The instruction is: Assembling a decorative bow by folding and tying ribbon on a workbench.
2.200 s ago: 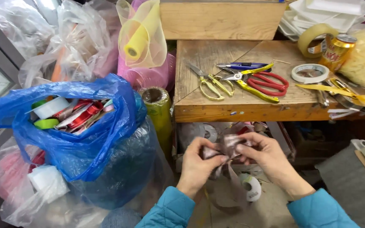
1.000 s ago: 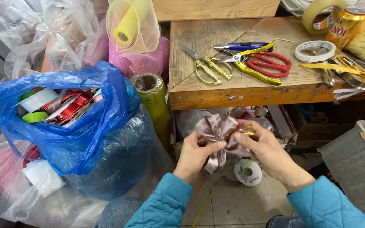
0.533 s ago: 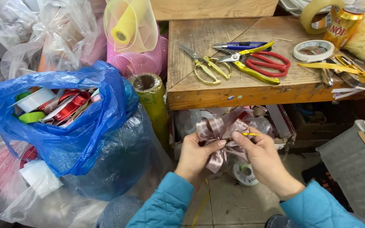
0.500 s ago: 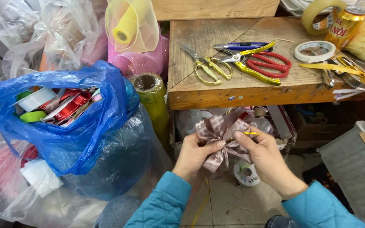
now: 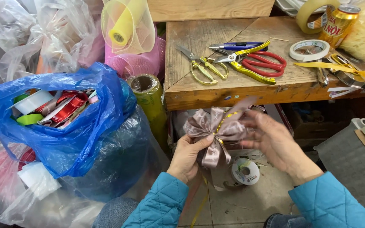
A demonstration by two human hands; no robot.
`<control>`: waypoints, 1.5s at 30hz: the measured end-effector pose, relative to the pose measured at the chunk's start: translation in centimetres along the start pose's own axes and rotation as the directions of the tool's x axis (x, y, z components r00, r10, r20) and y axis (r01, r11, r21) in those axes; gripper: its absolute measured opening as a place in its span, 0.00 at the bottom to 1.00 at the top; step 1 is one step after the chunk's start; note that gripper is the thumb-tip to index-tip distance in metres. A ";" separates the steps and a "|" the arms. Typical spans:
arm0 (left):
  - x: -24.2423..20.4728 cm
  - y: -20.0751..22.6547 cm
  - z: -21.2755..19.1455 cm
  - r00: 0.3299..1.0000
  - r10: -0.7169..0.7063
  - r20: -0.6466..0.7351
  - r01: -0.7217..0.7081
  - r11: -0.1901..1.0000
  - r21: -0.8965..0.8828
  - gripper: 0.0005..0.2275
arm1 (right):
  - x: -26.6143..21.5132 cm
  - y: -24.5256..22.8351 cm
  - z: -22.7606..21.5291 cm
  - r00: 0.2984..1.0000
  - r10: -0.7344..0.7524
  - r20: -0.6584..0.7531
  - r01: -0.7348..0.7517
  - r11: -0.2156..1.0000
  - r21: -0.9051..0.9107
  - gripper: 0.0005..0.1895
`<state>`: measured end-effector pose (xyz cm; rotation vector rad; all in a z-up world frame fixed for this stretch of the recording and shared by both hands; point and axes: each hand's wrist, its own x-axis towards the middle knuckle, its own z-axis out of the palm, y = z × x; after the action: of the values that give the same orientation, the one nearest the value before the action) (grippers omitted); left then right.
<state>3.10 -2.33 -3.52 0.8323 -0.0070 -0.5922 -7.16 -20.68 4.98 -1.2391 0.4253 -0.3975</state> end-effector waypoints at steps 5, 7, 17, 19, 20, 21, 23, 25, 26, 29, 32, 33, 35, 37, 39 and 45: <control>-0.4 -0.2 0.7 0.999 0.045 0.020 -0.046 0.998 0.054 0.15 | 0.0 4.8 0.1 0.966 0.235 0.105 -0.221 0.967 -0.127 0.25; -1.8 0.5 2.0 0.998 0.048 0.048 -0.052 0.995 0.085 0.17 | -1.3 3.3 2.0 0.982 0.163 0.093 -0.150 0.980 -0.132 0.19; -2.5 1.8 2.5 0.993 0.085 0.077 -0.103 0.957 0.269 0.17 | 0.1 3.1 1.7 0.993 0.095 -0.067 -0.102 0.988 -0.119 0.12; -3.5 2.6 3.4 0.996 0.062 0.072 -0.078 0.965 0.251 0.15 | 0.3 3.0 1.4 0.991 0.111 -0.073 -0.117 0.989 -0.087 0.12; -4.1 3.1 3.8 0.997 0.038 0.063 -0.052 0.971 0.232 0.13 | 0.4 3.0 1.3 0.988 0.130 -0.077 -0.134 0.989 -0.055 0.11; -3.6 2.8 3.2 0.997 0.038 0.066 -0.053 0.971 0.233 0.13 | 0.5 2.9 0.9 0.989 0.127 -0.078 -0.132 0.990 -0.054 0.11; -2.8 2.4 2.0 0.999 -0.014 0.042 0.003 0.967 0.253 0.11 | 0.9 2.8 0.1 0.983 0.160 -0.093 -0.161 0.987 0.006 0.14; -2.4 2.0 1.4 0.998 -0.009 0.055 -0.008 0.955 0.296 0.11 | 1.6 2.1 -0.4 0.985 0.128 -0.112 -0.126 0.992 0.029 0.12; -2.2 1.8 1.1 0.998 -0.004 0.065 -0.018 0.941 0.338 0.10 | 2.0 1.7 -0.7 0.986 0.099 -0.131 -0.093 0.994 0.051 0.11; -2.8 2.5 1.4 0.979 0.062 0.192 -0.151 0.856 0.494 0.21 | 2.0 0.3 -1.1 0.982 0.069 -0.174 -0.056 0.995 0.081 0.11; -3.7 3.4 2.9 0.985 -0.031 0.173 -0.132 0.519 0.844 0.13 | 3.3 1.1 -2.5 0.984 0.071 -0.163 -0.052 0.992 0.117 0.10; -3.1 3.2 2.4 0.984 -0.028 0.178 -0.138 0.519 0.844 0.13 | 3.7 1.2 -3.0 0.984 0.065 -0.163 -0.047 0.992 0.117 0.10; -2.1 2.9 1.5 0.991 0.034 0.130 -0.131 0.452 0.882 0.05 | 4.3 1.4 -3.9 0.978 0.088 -0.188 -0.057 0.985 0.166 0.10; -4.4 6.1 3.0 0.975 -0.025 0.223 -0.141 0.703 0.697 0.05 | 3.3 -0.2 -3.3 0.976 0.089 -0.198 -0.057 0.985 0.162 0.08; -6.2 8.5 3.8 0.943 -0.059 0.327 -0.102 0.884 0.455 0.06 | 2.4 -1.4 -2.9 0.973 0.091 -0.210 -0.057 0.985 0.162 0.07; -5.7 7.9 2.1 0.969 -0.011 0.246 -0.134 0.816 0.562 0.13 | 2.1 -1.1 -1.6 0.983 0.106 -0.149 -0.093 0.991 0.093 0.08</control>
<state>1.69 3.15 4.65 1.3414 -0.4566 -0.6343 -6.23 -23.38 5.42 -1.1030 0.5939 -0.4225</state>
